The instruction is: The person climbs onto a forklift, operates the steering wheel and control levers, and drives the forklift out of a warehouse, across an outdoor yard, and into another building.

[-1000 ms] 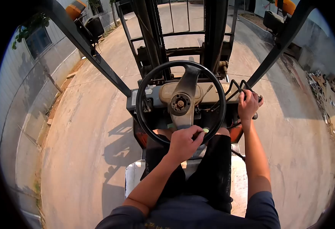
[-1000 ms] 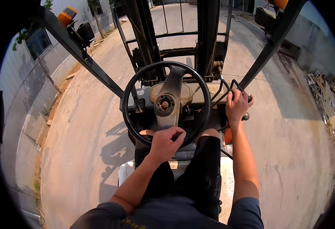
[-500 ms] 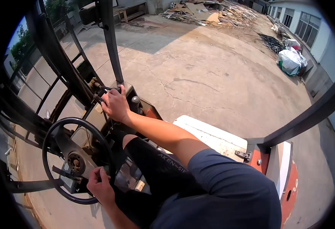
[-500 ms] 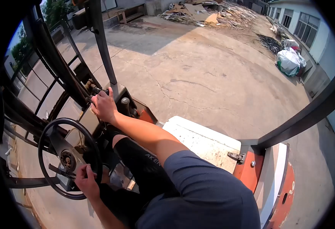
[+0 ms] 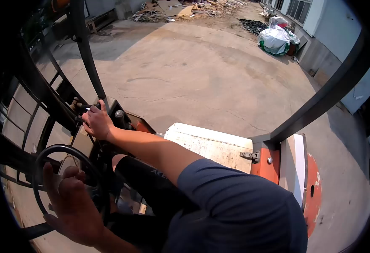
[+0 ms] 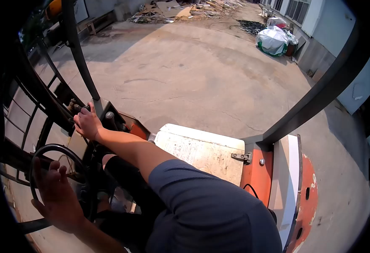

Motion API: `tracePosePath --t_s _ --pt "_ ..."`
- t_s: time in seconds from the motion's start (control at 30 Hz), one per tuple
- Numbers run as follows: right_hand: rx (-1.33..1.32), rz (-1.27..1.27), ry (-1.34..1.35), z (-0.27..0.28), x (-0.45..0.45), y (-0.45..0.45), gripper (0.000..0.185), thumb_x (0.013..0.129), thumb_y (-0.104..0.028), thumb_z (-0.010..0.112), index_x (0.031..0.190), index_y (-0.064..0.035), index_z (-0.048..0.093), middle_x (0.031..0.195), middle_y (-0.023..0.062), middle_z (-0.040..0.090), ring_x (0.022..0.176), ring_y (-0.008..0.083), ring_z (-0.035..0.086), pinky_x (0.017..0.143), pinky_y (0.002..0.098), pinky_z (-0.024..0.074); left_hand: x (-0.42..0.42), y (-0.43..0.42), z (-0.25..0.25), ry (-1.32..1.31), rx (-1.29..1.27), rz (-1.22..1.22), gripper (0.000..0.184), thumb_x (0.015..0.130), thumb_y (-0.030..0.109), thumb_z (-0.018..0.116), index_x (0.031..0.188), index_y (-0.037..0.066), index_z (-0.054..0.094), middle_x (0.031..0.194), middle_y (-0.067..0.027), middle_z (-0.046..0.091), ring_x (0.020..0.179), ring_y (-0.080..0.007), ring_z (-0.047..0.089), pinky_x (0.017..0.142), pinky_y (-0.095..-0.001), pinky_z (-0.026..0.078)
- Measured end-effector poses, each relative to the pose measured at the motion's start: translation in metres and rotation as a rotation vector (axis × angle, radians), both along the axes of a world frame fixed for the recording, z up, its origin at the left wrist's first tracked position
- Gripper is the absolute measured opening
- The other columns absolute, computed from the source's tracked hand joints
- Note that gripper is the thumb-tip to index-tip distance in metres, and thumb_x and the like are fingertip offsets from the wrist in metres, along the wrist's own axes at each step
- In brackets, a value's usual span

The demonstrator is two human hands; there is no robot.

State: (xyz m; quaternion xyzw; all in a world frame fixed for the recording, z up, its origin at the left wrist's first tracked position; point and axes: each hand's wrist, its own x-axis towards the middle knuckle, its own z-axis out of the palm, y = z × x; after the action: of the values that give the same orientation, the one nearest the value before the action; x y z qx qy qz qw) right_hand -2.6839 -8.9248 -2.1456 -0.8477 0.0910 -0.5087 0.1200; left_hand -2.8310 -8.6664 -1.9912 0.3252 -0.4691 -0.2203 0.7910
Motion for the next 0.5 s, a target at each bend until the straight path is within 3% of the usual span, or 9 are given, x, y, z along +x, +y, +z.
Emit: tracePosePath --t_s 0.03,0.1,0.13,0.17,0.3,0.37,0.4,0.43,0.5 --pt "0.02 -0.005 -0.016 -0.004 -0.004 0.002 0.022 0.091 -0.034 0.066 0.096 -0.0129 0.065 0.09 0.0064 0.062 0.109 0.0268 0.058 0.118 0.0638 0.0211 -0.023 0.007 0.014 0.029 -0.077 -0.067 0.087 0.103 0.041 0.056 0.161 -0.007 0.014 0.121 -0.0213 0.063 0.131 -0.0335 0.051 0.118 -0.0443 0.032" --pt "0.041 -0.017 -0.061 -0.009 -0.005 -0.001 0.022 0.092 -0.033 0.066 0.096 -0.0117 0.064 0.093 0.0072 0.061 0.11 0.0271 0.057 0.118 0.0629 0.0221 -0.048 0.007 0.019 -0.045 -0.185 0.086 0.086 0.104 0.041 0.053 0.161 -0.007 0.01 0.119 -0.0205 0.062 0.129 -0.0336 0.052 0.118 -0.0434 0.032" --pt "0.047 0.0 -0.036 -0.013 -0.01 -0.002 0.021 0.092 -0.032 0.066 0.096 -0.0117 0.064 0.093 0.0073 0.061 0.11 0.0272 0.057 0.118 0.0631 0.0223 -0.048 0.008 0.014 -0.162 -0.157 0.191 0.075 0.1 0.035 0.061 0.155 -0.006 0.031 0.114 -0.0176 0.062 0.122 -0.0328 0.055 0.112 -0.0429 0.039" --pt "0.052 0.016 -0.012 -0.018 -0.014 -0.002 0.021 0.092 -0.032 0.066 0.096 -0.0117 0.064 0.093 0.0074 0.061 0.11 0.0273 0.057 0.118 0.0634 0.0225 -0.033 0.021 0.0 -0.162 -0.176 0.188 0.075 0.1 0.035 0.061 0.155 -0.006 0.031 0.114 -0.0176 0.062 0.122 -0.0328 0.055 0.112 -0.0429 0.039" --pt "0.004 -0.015 -0.002 -0.023 -0.006 0.005 0.025 0.093 -0.035 0.065 0.098 -0.0102 0.064 0.092 0.0082 0.063 0.112 0.0279 0.057 0.118 0.0645 0.0209 0.009 0.033 -0.057 -0.934 0.653 0.825 0.03 0.087 0.014 0.069 0.113 -0.001 0.065 0.112 -0.0137 0.065 0.112 -0.0313 0.061 0.1 -0.044 0.047" --pt "0.013 0.002 0.048 -0.023 -0.004 0.008 0.027 0.094 -0.037 0.064 0.1 -0.0099 0.064 0.095 0.0082 0.065 0.114 0.0278 0.056 0.12 0.0631 0.0194 0.035 0.05 -0.094 -1.137 0.798 0.92 0.029 0.086 0.007 0.069 0.114 0.0 0.065 0.114 -0.0155 0.065 0.112 -0.0317 0.062 0.101 -0.0429 0.047" --pt "0.021 0.009 0.07 -0.021 -0.005 0.012 0.028 0.094 -0.037 0.064 0.1 -0.01 0.064 0.095 0.0081 0.065 0.114 0.0276 0.056 0.12 0.0629 0.0192 0.048 0.066 -0.117 -1.063 0.83 0.899 0.033 0.082 0.002 0.07 0.115 0.001 0.065 0.116 -0.0168 0.065 0.114 -0.0336 0.062 0.101 -0.0433 0.048" --pt "0.029 0.017 0.092 -0.018 -0.006 0.014 0.028 0.094 -0.037 0.064 0.101 -0.0101 0.064 0.096 0.008 0.065 0.114 0.0274 0.056 0.12 0.0628 0.019 0.049 0.075 -0.122 -0.992 0.954 0.889 0.028 0.087 0.003 0.067 0.115 0.0 0.066 0.113 -0.0162 0.067 0.111 -0.0323 0.064 0.101 -0.0426 0.048" --pt "0.027 0.026 0.09 -0.016 -0.011 0.025 0.028 0.094 -0.037 0.064 0.101 -0.0102 0.064 0.096 0.0078 0.065 0.114 0.0272 0.056 0.12 0.0627 0.0189 0.043 0.09 -0.133 -0.746 0.963 0.866 0.022 0.094 0.003 0.064 0.115 -0.001 0.068 0.108 -0.0154 0.07 0.103 -0.0291 0.067 0.094 -0.0387 0.052"
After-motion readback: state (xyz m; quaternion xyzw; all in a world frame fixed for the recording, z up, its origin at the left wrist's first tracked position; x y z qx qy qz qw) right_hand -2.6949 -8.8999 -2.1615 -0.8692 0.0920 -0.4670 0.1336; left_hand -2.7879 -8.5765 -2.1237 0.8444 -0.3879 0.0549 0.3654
